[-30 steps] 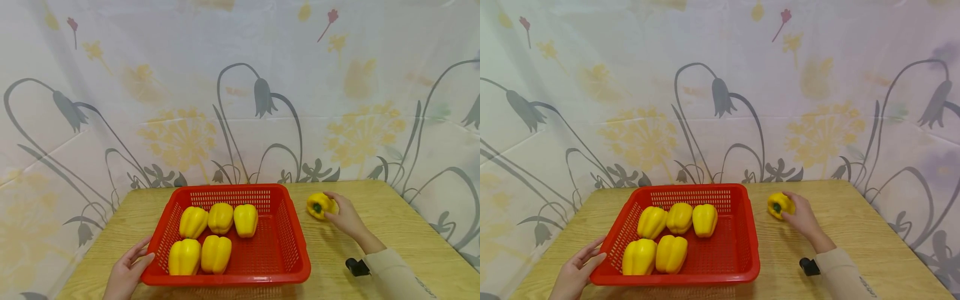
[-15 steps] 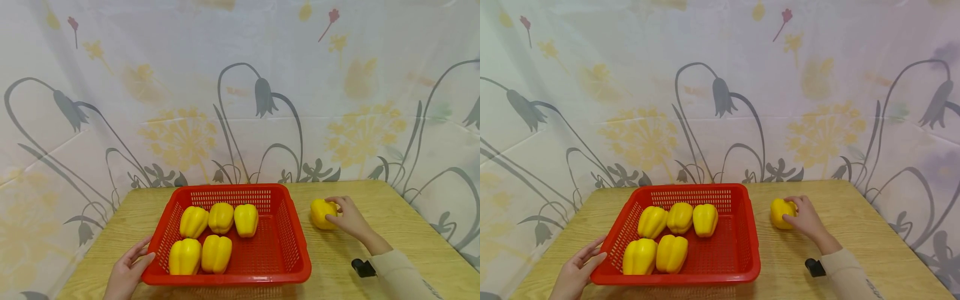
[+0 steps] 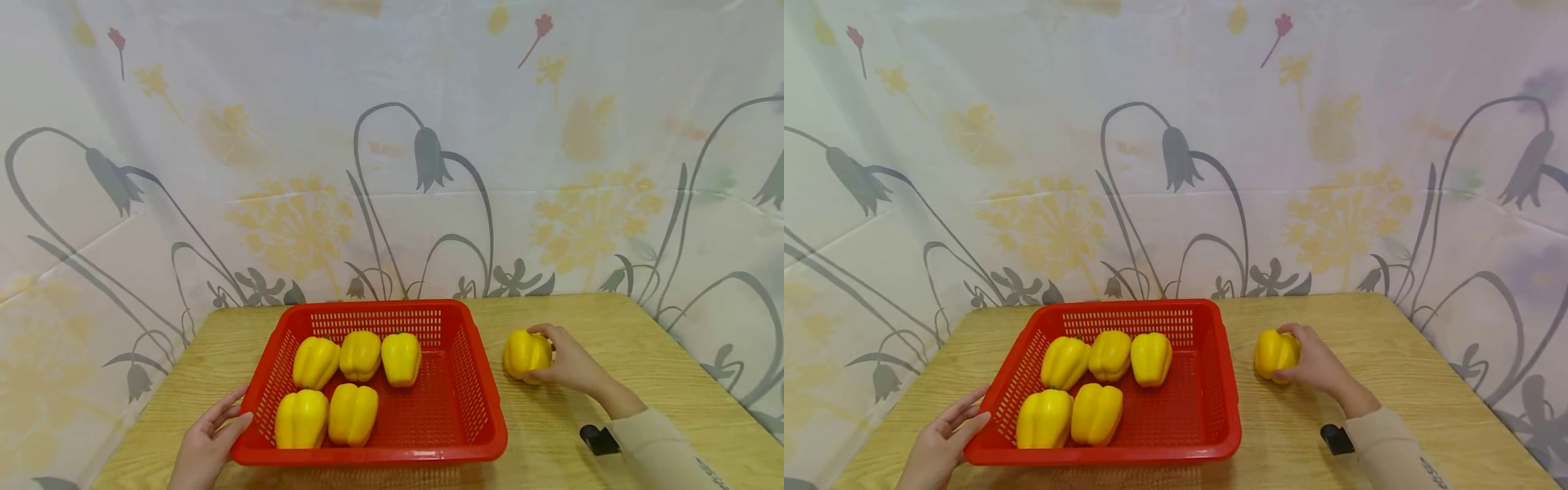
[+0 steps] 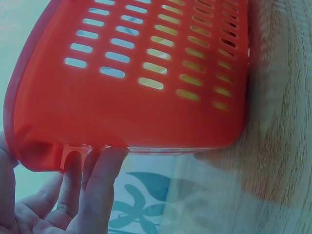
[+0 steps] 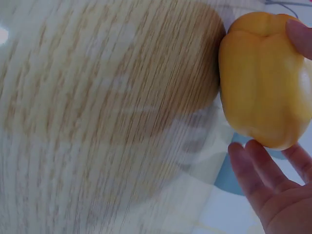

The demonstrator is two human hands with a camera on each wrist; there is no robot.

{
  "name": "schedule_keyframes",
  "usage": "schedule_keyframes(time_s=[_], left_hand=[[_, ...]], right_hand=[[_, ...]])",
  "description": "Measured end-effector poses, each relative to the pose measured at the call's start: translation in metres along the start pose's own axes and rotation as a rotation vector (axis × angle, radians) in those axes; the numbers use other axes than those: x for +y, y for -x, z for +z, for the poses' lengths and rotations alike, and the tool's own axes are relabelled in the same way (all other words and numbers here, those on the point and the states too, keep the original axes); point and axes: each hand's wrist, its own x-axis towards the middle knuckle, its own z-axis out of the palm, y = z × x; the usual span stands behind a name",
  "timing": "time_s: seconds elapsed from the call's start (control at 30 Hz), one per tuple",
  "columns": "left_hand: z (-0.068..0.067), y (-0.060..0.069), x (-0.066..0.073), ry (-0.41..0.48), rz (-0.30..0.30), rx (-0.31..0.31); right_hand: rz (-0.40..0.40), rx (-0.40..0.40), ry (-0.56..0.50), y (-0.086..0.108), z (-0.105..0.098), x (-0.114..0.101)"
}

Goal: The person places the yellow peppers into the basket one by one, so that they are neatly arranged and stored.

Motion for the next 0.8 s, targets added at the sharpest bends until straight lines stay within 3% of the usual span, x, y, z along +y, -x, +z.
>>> schedule_keyframes(time_s=[0.33,0.8], left_hand=[[-0.0004,-0.0015,-0.0011,-0.007,-0.001,0.008],[-0.0009,-0.0008,0.0006,-0.031,-0.021,0.004]], right_hand=[[-0.039,0.004,0.064,0.0012,0.0007,0.0017],[-0.073,-0.013,0.077,0.0012,-0.0077,-0.0044]])
